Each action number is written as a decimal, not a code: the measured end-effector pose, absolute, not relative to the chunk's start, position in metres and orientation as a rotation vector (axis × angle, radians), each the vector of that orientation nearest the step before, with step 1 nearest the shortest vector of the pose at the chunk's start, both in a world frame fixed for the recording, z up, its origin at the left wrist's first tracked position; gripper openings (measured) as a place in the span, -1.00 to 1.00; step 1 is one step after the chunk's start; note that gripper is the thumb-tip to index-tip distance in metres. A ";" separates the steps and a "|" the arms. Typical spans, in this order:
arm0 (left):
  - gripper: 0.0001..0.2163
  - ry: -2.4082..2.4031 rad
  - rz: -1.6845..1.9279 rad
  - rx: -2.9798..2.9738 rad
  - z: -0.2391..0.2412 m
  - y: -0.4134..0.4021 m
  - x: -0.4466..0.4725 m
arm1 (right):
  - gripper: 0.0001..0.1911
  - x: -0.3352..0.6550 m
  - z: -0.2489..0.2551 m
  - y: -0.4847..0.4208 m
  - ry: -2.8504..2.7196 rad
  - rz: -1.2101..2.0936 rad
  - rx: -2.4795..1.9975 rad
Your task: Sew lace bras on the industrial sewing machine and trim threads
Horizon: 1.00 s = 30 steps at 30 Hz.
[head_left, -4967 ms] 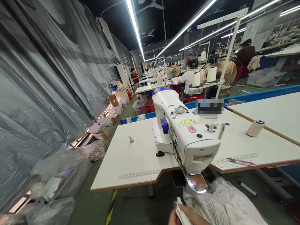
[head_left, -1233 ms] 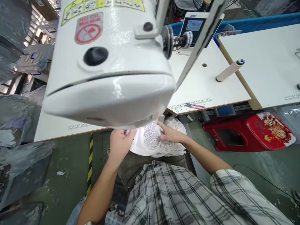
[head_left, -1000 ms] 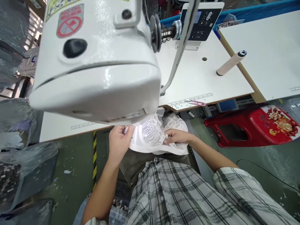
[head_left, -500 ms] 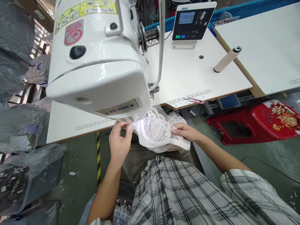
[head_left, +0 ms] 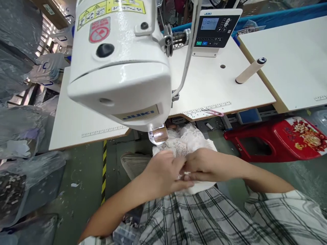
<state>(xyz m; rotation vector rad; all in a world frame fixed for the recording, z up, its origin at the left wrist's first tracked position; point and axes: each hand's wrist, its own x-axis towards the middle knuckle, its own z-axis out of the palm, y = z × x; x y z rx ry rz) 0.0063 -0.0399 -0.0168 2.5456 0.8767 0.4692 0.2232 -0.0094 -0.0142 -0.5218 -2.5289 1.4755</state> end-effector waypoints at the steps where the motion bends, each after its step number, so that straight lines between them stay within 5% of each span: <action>1: -0.63 0.938 0.399 2.455 -0.017 -0.037 -0.001 | -0.71 0.222 -0.012 -0.006 -2.546 1.425 -0.610; 14: -0.58 1.510 0.634 2.037 -0.006 -0.001 -0.048 | -0.70 0.193 -0.011 0.052 -2.537 0.858 -0.775; 22: -0.54 1.653 0.462 1.673 -0.009 0.023 -0.046 | -0.67 0.188 -0.017 0.073 -2.328 1.314 -1.139; 30: -0.45 1.794 0.449 1.508 -0.013 0.031 -0.048 | -0.63 0.187 -0.022 0.084 -2.184 1.422 -1.131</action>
